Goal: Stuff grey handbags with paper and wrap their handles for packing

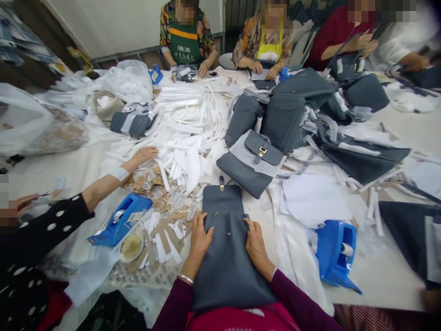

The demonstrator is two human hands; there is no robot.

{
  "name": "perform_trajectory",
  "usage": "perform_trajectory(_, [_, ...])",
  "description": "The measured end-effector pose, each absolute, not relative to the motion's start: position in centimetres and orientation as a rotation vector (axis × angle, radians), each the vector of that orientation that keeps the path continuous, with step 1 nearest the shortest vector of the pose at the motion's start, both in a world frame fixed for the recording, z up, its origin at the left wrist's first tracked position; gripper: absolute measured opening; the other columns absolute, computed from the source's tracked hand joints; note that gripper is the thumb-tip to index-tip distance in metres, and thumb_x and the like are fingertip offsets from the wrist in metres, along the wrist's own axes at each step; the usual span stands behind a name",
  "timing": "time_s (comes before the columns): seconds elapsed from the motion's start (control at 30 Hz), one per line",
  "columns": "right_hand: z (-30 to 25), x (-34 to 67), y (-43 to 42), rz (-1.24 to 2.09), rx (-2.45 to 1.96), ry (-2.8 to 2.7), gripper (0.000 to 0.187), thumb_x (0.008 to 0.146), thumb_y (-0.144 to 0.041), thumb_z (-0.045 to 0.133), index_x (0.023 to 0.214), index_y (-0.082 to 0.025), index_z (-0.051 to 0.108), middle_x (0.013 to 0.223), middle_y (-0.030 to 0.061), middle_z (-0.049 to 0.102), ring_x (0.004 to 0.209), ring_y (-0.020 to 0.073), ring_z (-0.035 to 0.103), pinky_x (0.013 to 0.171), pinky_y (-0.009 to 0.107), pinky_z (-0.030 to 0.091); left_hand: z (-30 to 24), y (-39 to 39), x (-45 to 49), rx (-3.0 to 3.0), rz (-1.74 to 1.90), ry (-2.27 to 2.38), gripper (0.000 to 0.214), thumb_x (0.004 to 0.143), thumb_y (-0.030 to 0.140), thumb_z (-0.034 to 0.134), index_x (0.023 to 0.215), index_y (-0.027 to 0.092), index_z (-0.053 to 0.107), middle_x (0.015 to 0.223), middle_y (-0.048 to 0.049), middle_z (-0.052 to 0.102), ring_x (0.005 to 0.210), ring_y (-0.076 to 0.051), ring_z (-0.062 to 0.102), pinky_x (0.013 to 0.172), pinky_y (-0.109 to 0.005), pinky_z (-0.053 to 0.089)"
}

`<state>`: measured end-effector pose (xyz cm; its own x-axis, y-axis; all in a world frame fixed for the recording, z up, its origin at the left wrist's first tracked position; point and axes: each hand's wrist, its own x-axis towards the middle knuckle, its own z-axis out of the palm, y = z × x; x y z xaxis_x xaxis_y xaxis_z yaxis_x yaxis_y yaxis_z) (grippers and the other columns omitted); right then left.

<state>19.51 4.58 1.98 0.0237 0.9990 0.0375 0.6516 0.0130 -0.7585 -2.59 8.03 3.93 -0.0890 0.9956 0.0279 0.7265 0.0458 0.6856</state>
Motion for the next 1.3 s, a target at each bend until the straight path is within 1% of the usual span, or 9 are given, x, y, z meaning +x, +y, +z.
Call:
perform_trajectory(0.2, [2.3,19.4,5.3,0.763,-1.792,-1.821,0.070,0.067,0.008,0.030,0.128,-0.023,0.048,0.102,0.0092,0.046,0.099,0.0234,0.049,0.088,0.040,0.048,4.1,7.8,-2.4,1.613,0.759,1.974,0.048,0.067,0.008,0.051,0.114,0.019,0.049,0.107,-0.0094,0.053,0.107,-0.027,0.052,0.096,-0.044,0.043])
perform_trajectory(0.37, [1.9,18.9,5.1,0.615,-1.831,-1.884,0.072,0.063,0.008,0.031,0.125,-0.022,0.052,0.106,0.0094,0.045,0.100,0.0239,0.047,0.093,0.042,0.044,3.2,7.7,-3.5,1.585,0.820,1.925,0.045,0.064,0.004,0.046,0.106,0.020,0.049,0.099,-0.0067,0.055,0.096,-0.023,0.055,0.090,-0.039,0.046])
perform_trajectory(0.6, [3.4,17.8,5.1,0.279,-1.768,-2.181,0.060,0.070,0.010,0.033,0.120,-0.013,0.055,0.137,0.0159,0.039,0.123,0.0301,0.035,0.101,0.049,0.036,3.7,6.9,-3.1,1.737,0.718,1.889,0.039,0.066,-0.002,0.041,0.095,0.021,0.056,0.109,-0.0083,0.052,0.109,-0.025,0.049,0.099,-0.042,0.039])
perform_trajectory(0.73, [3.8,18.1,5.6,0.347,-1.599,-2.355,0.048,0.080,0.005,0.033,0.120,-0.011,0.055,0.118,0.0153,0.054,0.110,0.0263,0.045,0.095,0.041,0.042,3.8,6.2,-2.4,2.031,0.447,1.812,0.049,0.073,-0.007,0.032,0.106,0.019,0.057,0.124,-0.0098,0.050,0.122,-0.026,0.041,0.105,-0.043,0.032])
perform_trajectory(0.83, [4.2,18.1,6.1,0.410,-1.616,-2.358,0.037,0.087,-0.003,0.035,0.115,-0.015,0.057,0.109,0.0130,0.057,0.103,0.0252,0.048,0.091,0.039,0.043,3.9,6.0,-2.2,2.104,0.358,1.729,0.047,0.078,-0.005,0.029,0.107,0.019,0.056,0.117,-0.0090,0.055,0.116,-0.023,0.046,0.103,-0.038,0.035])
perform_trajectory(0.9, [4.6,17.6,6.5,0.436,-1.688,-2.355,0.023,0.092,-0.019,0.041,0.105,-0.016,0.060,0.101,0.0124,0.058,0.098,0.0260,0.049,0.089,0.040,0.043,4.2,6.0,-2.1,2.102,0.357,1.739,0.037,0.085,0.002,0.030,0.103,0.020,0.057,0.112,-0.0092,0.056,0.112,-0.023,0.048,0.100,-0.038,0.037])
perform_trajectory(1.03, [4.7,16.3,6.7,0.391,-1.782,-2.385,0.042,0.082,-0.049,0.060,0.110,-0.017,0.059,0.106,0.0139,0.056,0.100,0.0309,0.048,0.088,0.046,0.041,4.6,5.7,-1.3,2.079,0.330,1.792,0.025,0.088,0.029,0.046,0.108,0.017,0.054,0.114,-0.0135,0.055,0.115,-0.031,0.046,0.098,-0.046,0.037])
perform_trajectory(1.13, [3.5,15.9,6.0,0.334,-1.750,-2.372,0.048,0.083,-0.045,0.060,0.124,-0.020,0.052,0.120,0.0146,0.052,0.111,0.0321,0.044,0.093,0.049,0.037,4.1,5.1,-0.7,2.037,0.246,1.865,0.042,0.085,0.031,0.051,0.124,0.015,0.047,0.132,-0.0169,0.047,0.126,-0.035,0.037,0.104,-0.051,0.029])
perform_trajectory(1.3, [1.8,16.4,5.5,0.295,-1.598,-2.386,0.037,0.090,-0.030,0.048,0.125,-0.018,0.050,0.138,0.0147,0.044,0.128,0.0301,0.035,0.103,0.051,0.028,2.7,5.1,-0.8,1.932,0.193,1.821,0.059,0.084,0.022,0.047,0.140,0.018,0.031,0.153,-0.0116,0.026,0.138,-0.030,0.024,0.111,-0.047,0.020])
